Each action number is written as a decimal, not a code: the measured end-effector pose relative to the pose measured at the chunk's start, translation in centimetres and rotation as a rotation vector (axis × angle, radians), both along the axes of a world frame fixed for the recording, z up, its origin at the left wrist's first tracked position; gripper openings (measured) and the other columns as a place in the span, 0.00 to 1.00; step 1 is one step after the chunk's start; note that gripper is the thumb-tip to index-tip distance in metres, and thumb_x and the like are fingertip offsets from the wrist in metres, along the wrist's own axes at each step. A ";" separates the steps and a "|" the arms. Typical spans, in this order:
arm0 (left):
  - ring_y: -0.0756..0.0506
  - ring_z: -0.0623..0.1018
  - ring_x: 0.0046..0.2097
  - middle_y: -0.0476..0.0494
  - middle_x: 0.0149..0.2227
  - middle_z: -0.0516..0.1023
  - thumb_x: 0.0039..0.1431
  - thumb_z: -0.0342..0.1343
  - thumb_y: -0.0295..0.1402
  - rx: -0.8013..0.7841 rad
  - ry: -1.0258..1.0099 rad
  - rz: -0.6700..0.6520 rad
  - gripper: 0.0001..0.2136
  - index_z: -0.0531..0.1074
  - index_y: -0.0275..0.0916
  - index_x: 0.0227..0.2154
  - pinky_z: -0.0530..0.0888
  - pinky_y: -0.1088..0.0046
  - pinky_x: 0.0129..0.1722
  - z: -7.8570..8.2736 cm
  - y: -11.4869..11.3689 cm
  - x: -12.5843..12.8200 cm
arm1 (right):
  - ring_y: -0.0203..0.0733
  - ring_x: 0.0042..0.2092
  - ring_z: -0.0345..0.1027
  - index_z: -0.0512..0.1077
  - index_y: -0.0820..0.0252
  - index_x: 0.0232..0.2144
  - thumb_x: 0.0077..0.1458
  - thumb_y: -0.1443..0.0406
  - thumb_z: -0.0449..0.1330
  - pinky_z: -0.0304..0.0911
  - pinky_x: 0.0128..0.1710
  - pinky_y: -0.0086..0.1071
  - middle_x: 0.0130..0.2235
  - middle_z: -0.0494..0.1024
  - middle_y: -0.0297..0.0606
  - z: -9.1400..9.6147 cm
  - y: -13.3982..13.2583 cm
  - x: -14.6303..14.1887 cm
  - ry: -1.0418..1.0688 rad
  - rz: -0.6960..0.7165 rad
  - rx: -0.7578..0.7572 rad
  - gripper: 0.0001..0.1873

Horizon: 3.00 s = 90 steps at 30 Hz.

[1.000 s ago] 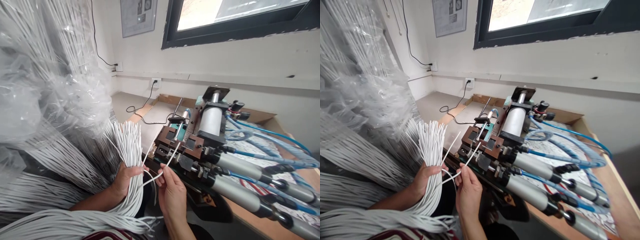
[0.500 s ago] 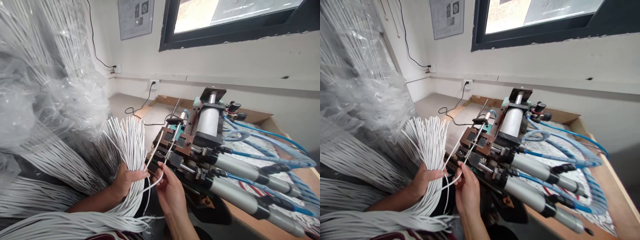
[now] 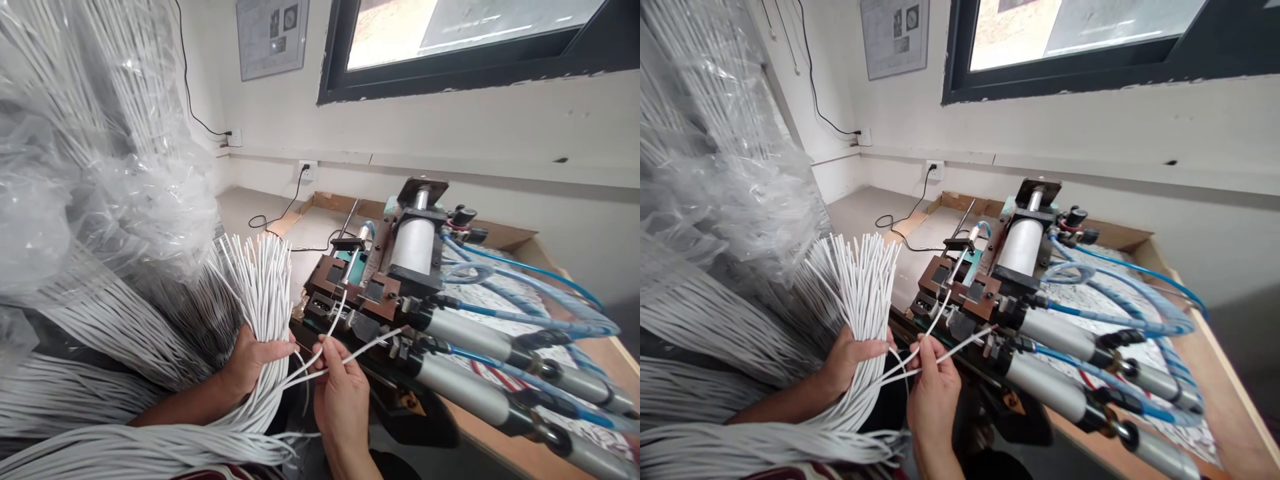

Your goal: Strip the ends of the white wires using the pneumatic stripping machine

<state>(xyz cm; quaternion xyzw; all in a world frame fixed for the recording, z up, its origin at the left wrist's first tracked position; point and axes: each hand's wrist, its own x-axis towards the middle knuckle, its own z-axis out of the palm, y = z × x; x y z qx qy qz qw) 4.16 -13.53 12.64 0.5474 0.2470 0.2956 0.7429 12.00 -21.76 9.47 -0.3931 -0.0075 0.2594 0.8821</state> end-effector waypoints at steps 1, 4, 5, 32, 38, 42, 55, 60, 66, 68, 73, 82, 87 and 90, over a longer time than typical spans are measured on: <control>0.47 0.73 0.26 0.46 0.22 0.76 0.34 0.63 0.29 -0.015 0.003 0.004 0.08 0.73 0.33 0.23 0.68 0.74 0.28 0.0 0.0 0.0 | 0.29 0.21 0.56 0.73 0.62 0.24 0.35 0.60 0.69 0.54 0.21 0.24 0.21 0.71 0.32 0.1 0.0 0.1 0.034 0.005 0.001 0.14; 0.48 0.74 0.25 0.47 0.22 0.77 0.33 0.62 0.28 -0.047 0.006 0.023 0.10 0.74 0.34 0.25 0.69 0.74 0.27 0.3 -0.1 0.2 | 0.28 0.20 0.55 0.73 0.63 0.22 0.31 0.62 0.70 0.52 0.19 0.23 0.19 0.70 0.31 0.6 0.1 0.5 0.110 0.041 0.010 0.14; 0.48 0.74 0.24 0.48 0.21 0.76 0.33 0.62 0.28 -0.045 0.003 0.035 0.11 0.73 0.35 0.26 0.69 0.74 0.26 0.5 -0.2 0.2 | 0.28 0.19 0.54 0.73 0.63 0.21 0.30 0.62 0.70 0.51 0.18 0.23 0.19 0.69 0.31 0.7 0.2 0.7 0.129 0.053 0.015 0.13; 0.47 0.74 0.23 0.47 0.20 0.76 0.33 0.61 0.27 -0.068 -0.003 0.004 0.10 0.73 0.34 0.25 0.69 0.74 0.23 1.3 -0.3 0.6 | 0.29 0.19 0.54 0.71 0.62 0.25 0.36 0.58 0.68 0.52 0.19 0.24 0.20 0.69 0.30 0.2 0.0 -0.1 0.027 0.039 -0.019 0.15; 0.51 0.70 0.21 0.49 0.18 0.73 0.34 0.61 0.26 0.018 0.023 0.032 0.05 0.72 0.33 0.19 0.67 0.77 0.22 1.6 -0.2 0.9 | 0.28 0.19 0.53 0.70 0.62 0.24 0.34 0.60 0.68 0.49 0.17 0.23 0.19 0.68 0.29 0.0 0.3 0.6 0.092 0.056 -0.025 0.15; 0.51 0.69 0.21 0.51 0.18 0.72 0.34 0.60 0.24 0.028 0.011 0.044 0.07 0.73 0.34 0.23 0.67 0.76 0.23 1.5 -0.1 1.1 | 0.29 0.18 0.53 0.70 0.62 0.22 0.33 0.60 0.68 0.49 0.16 0.24 0.18 0.67 0.30 0.4 0.4 0.9 0.102 0.050 -0.045 0.15; 0.50 0.70 0.25 0.50 0.21 0.72 0.36 0.62 0.25 0.146 0.053 -0.042 0.07 0.72 0.33 0.23 0.67 0.75 0.26 1.4 -0.1 1.6 | 0.36 0.28 0.67 0.75 0.61 0.30 0.37 0.59 0.68 0.61 0.32 0.31 0.26 0.76 0.34 -0.7 0.5 0.1 -0.070 0.048 -0.080 0.15; 0.48 0.73 0.26 0.48 0.23 0.74 0.34 0.63 0.26 0.104 0.062 0.023 0.09 0.73 0.33 0.24 0.69 0.74 0.28 1.6 0.6 1.9 | 0.31 0.23 0.63 0.73 0.62 0.24 0.30 0.62 0.71 0.60 0.23 0.25 0.20 0.72 0.30 0.6 0.8 0.4 0.141 -0.035 0.020 0.16; 0.47 0.73 0.24 0.49 0.21 0.73 0.35 0.61 0.26 0.120 0.089 0.032 0.09 0.72 0.33 0.25 0.69 0.74 0.24 2.2 0.7 2.4 | 0.28 0.20 0.59 0.72 0.63 0.21 0.28 0.66 0.71 0.56 0.17 0.21 0.18 0.70 0.29 1.1 1.3 1.5 0.248 -0.005 0.072 0.15; 0.48 0.72 0.23 0.49 0.21 0.72 0.36 0.61 0.26 0.123 0.093 0.045 0.09 0.71 0.33 0.25 0.69 0.74 0.24 2.3 0.7 2.6 | 0.27 0.20 0.59 0.71 0.65 0.21 0.27 0.67 0.71 0.56 0.17 0.20 0.18 0.70 0.30 1.1 1.4 1.8 0.301 0.017 0.077 0.15; 0.49 0.72 0.26 0.48 0.23 0.72 0.35 0.61 0.25 0.159 0.072 0.021 0.11 0.71 0.33 0.28 0.70 0.73 0.27 2.4 0.7 2.9 | 0.26 0.19 0.58 0.71 0.64 0.21 0.25 0.67 0.72 0.57 0.19 0.20 0.18 0.69 0.28 1.3 1.3 2.0 0.362 0.062 0.107 0.16; 0.50 0.69 0.28 0.50 0.24 0.71 0.37 0.59 0.24 0.342 0.088 -0.034 0.08 0.71 0.33 0.26 0.68 0.75 0.29 2.5 0.0 2.6 | 0.38 0.28 0.69 0.75 0.63 0.28 0.31 0.60 0.71 0.64 0.32 0.32 0.26 0.77 0.36 1.2 0.4 0.6 0.056 0.146 0.007 0.18; 0.50 0.69 0.27 0.49 0.24 0.72 0.37 0.59 0.24 0.298 0.086 -0.012 0.07 0.70 0.33 0.25 0.68 0.74 0.28 2.4 0.2 2.8 | 0.33 0.23 0.65 0.74 0.63 0.25 0.28 0.60 0.71 0.62 0.26 0.28 0.21 0.74 0.32 0.7 0.5 0.5 0.132 0.017 -0.013 0.18; 0.49 0.71 0.28 0.48 0.27 0.74 0.37 0.59 0.23 0.268 0.056 -0.003 0.11 0.72 0.33 0.29 0.69 0.73 0.31 2.4 0.5 3.0 | 0.31 0.21 0.62 0.74 0.64 0.23 0.27 0.61 0.72 0.59 0.22 0.25 0.19 0.71 0.30 0.8 0.7 0.9 0.175 0.000 -0.009 0.17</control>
